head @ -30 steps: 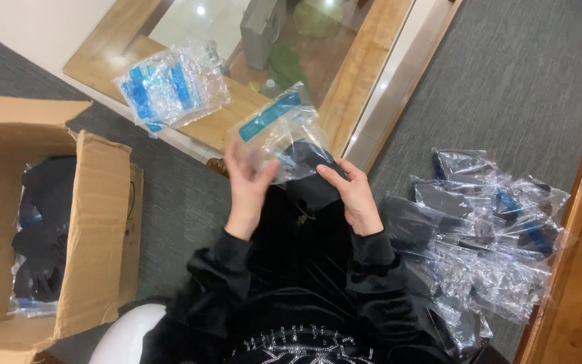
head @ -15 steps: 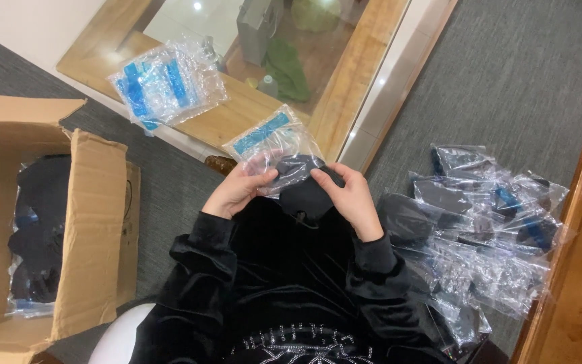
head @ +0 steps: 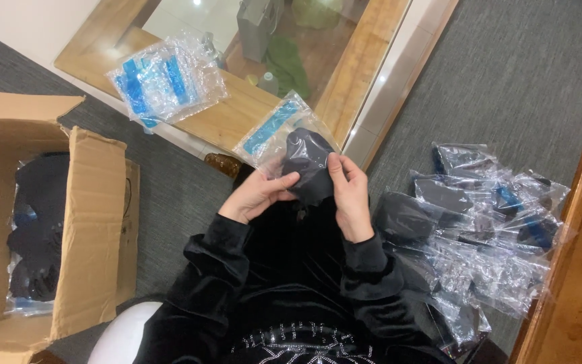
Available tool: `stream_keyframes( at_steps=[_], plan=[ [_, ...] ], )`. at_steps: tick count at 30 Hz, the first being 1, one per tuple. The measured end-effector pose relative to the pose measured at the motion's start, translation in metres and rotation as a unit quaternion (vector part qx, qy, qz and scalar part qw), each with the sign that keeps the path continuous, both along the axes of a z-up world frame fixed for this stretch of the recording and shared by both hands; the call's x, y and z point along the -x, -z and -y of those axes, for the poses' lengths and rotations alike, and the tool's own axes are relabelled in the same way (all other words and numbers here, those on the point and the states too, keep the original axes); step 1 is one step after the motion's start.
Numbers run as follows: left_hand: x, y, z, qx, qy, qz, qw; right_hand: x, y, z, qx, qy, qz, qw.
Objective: The person is sorting black face masks by picking them up from a pile, inspecting them, and placing them into a cardboard box.
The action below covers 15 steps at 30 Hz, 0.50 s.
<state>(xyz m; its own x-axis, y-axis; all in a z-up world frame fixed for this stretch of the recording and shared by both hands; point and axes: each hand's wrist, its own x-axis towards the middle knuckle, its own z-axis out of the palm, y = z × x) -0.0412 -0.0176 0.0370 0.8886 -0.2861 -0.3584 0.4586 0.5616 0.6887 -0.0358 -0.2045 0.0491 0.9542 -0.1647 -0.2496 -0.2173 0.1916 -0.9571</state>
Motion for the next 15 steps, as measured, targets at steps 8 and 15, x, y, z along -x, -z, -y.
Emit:
stream_keyframes(
  at_steps=[8, 15],
  plan=[
    [0.012, 0.020, 0.005, 0.033, -0.013, -0.015, 0.999, 0.016, -0.047, -0.017, -0.172, -0.049, -0.023, 0.984],
    [0.024, 0.044, 0.024, 0.041, 0.027, 0.007, 0.999, 0.022, -0.052, -0.030, -0.189, -0.059, 0.031, 0.980]
  ],
)
